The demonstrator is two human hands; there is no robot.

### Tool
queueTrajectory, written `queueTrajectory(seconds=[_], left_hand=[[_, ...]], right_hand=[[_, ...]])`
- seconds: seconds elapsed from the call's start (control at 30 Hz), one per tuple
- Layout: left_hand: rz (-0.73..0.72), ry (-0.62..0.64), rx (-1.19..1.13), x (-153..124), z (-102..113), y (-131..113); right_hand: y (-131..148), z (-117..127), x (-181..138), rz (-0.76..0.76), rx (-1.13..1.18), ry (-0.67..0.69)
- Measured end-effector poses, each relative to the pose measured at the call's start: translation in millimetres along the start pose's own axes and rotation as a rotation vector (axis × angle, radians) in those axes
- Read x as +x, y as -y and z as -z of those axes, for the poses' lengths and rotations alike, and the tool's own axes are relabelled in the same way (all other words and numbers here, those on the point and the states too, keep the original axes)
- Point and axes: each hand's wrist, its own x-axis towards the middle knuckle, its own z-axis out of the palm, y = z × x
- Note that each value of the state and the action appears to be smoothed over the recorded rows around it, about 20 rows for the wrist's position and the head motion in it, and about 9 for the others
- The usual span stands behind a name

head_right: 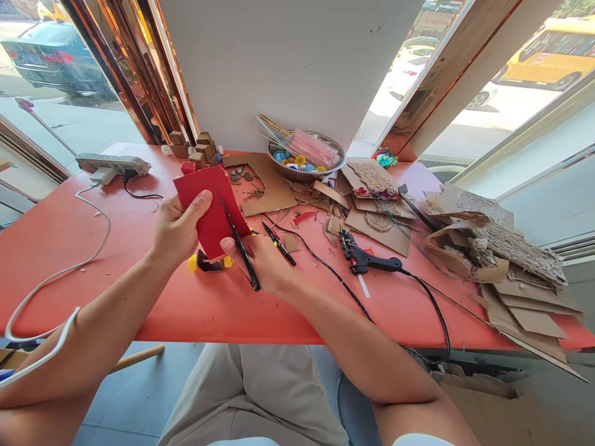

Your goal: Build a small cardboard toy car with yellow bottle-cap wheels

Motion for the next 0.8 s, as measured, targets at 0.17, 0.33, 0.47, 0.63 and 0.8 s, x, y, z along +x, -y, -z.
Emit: queueTrajectory(seconds=[0.17, 0.33, 0.47, 0.63, 0.8], left_hand=[[-0.018, 0.059, 0.06, -6.4, -5.2, -5.6], [-0.024, 0.05, 0.036, -8.1, -8.0, -6.1], [-0.032, 0.056, 0.051, -7.4, -6.2, -6.6], [-0.017, 0.088, 0.088, -10.8, -6.8, -10.0], [-0.009, 0.166, 0.115, -14.3, -10.4, -14.3]], right_hand=[[2.6, 4.2, -0.7, 0.066, -0.024, -0.007], [3.1, 2.5, -1.8, 0.073, -0.036, -0.042], [-4.1, -4.8, -2.8, 0.033, 0.054, -0.073], [0.4, 0.0, -3.5, 0.064, 0.043, -0.024], [5.2, 7.2, -3.6, 0.156, -0.099, -0.085]])
